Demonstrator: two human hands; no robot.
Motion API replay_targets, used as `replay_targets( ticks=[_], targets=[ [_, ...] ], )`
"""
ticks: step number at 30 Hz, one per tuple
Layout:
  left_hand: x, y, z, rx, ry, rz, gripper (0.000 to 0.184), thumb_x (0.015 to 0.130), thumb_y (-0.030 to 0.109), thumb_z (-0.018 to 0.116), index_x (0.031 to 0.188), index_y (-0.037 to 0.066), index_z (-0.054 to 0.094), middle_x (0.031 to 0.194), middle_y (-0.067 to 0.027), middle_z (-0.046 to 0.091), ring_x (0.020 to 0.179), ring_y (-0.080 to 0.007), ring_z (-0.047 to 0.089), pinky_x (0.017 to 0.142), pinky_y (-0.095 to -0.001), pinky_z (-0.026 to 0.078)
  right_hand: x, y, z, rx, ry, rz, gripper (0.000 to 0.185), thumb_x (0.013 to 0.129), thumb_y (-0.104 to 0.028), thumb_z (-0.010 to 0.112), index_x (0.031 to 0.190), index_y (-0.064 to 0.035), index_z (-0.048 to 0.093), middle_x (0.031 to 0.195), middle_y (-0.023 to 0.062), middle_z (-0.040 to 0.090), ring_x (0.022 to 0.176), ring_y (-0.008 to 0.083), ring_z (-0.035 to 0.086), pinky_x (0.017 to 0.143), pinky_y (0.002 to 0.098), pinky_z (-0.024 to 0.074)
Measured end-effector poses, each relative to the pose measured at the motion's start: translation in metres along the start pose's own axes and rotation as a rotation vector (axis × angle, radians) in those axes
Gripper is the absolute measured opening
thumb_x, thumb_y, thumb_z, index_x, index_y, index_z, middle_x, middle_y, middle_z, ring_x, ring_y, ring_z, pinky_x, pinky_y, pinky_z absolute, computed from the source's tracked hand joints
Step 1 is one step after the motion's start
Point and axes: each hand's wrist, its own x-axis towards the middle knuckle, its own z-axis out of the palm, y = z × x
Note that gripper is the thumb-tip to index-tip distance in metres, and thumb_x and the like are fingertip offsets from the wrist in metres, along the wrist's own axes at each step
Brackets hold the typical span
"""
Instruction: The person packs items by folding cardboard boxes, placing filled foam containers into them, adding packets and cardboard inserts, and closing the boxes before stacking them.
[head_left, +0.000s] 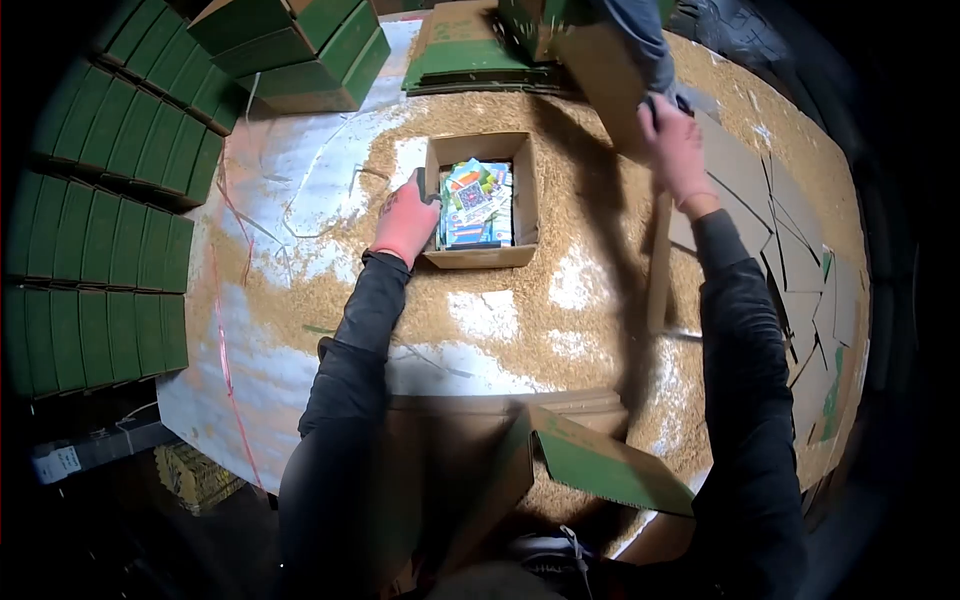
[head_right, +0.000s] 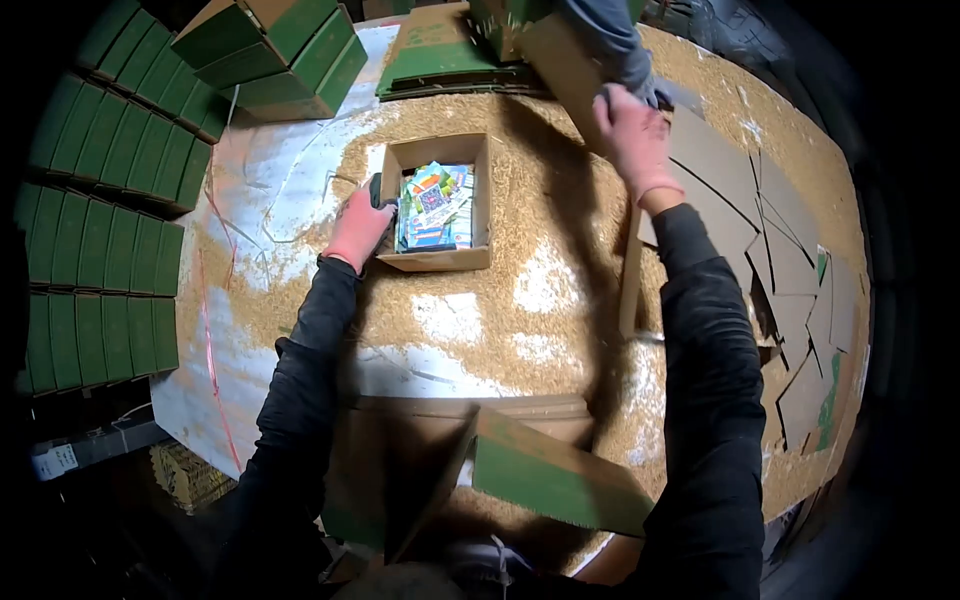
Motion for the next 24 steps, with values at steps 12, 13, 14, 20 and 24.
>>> replay_targets(
  ticks=[12,13,14,20,24],
  targets=[
    [-0.052,0.094,0.131,0.573,-0.295,0.52,0.03,0.084,0.033,0.056,0.096,0.006,0.061,0.089,-0.0108,0.065,0.088,-0.0248,0.063,0.074,-0.0339,0.049,-0.163,-0.019,-0.248,0.683,0.006,0.693,0.028,0.091,-0.019,0.054,0.102,0.0065,0.06,0.086,-0.0012,0.061,0.075,0.0032,0.049,0.066,0.0185,0.0398],
    [-0.052,0.1,0.13,0.531,-0.329,0.534,0.028,0.085,0.031,0.054,0.095,0.006,0.062,0.088,-0.011,0.065,0.088,-0.0253,0.063,0.074,-0.0343,0.049,-0.175,-0.023,-0.26,0.689,0.009,0.682,0.028,0.091,-0.017,0.054,0.104,0.007,0.06,0.088,-0.0001,0.061,0.078,0.004,0.05,0.07,0.019,0.0408],
    [-0.057,0.101,0.127,0.593,-0.266,0.593,0.027,0.086,0.03,0.054,0.094,0.006,0.063,0.088,-0.011,0.065,0.088,-0.0256,0.063,0.075,-0.0346,0.049,-0.188,-0.027,-0.272,0.694,0.003,0.672,0.028,0.091,-0.016,0.054,0.106,0.0074,0.059,0.091,0.0009,0.061,0.081,0.0048,0.051,0.073,0.0195,0.0418],
    [-0.103,0.152,0.028,0.266,-0.069,0.493,0.023,0.08,0.026,0.063,0.091,0.006,0.064,0.09,-0.0124,0.065,0.081,-0.0276,0.063,0.073,-0.0361,0.05,-0.26,-0.025,-0.335,0.56,0.274,0.695,0.033,0.091,-0.017,0.056,0.112,0.0086,0.056,0.099,0.0045,0.062,0.09,0.0093,0.055,0.082,0.0221,0.0425],
    [-0.228,0.21,-0.074,-0.213,0.032,1.306,0.025,0.071,0.017,0.066,0.094,0.007,0.064,0.091,-0.0114,0.064,0.08,-0.0272,0.064,0.073,-0.0367,0.052,-0.274,-0.057,-0.404,0.611,0.494,0.623,0.03,0.089,-0.019,0.06,0.111,0.0026,0.061,0.099,0.0042,0.064,0.083,0.0085,0.058,0.073,0.0214,0.0453]
  ],
)
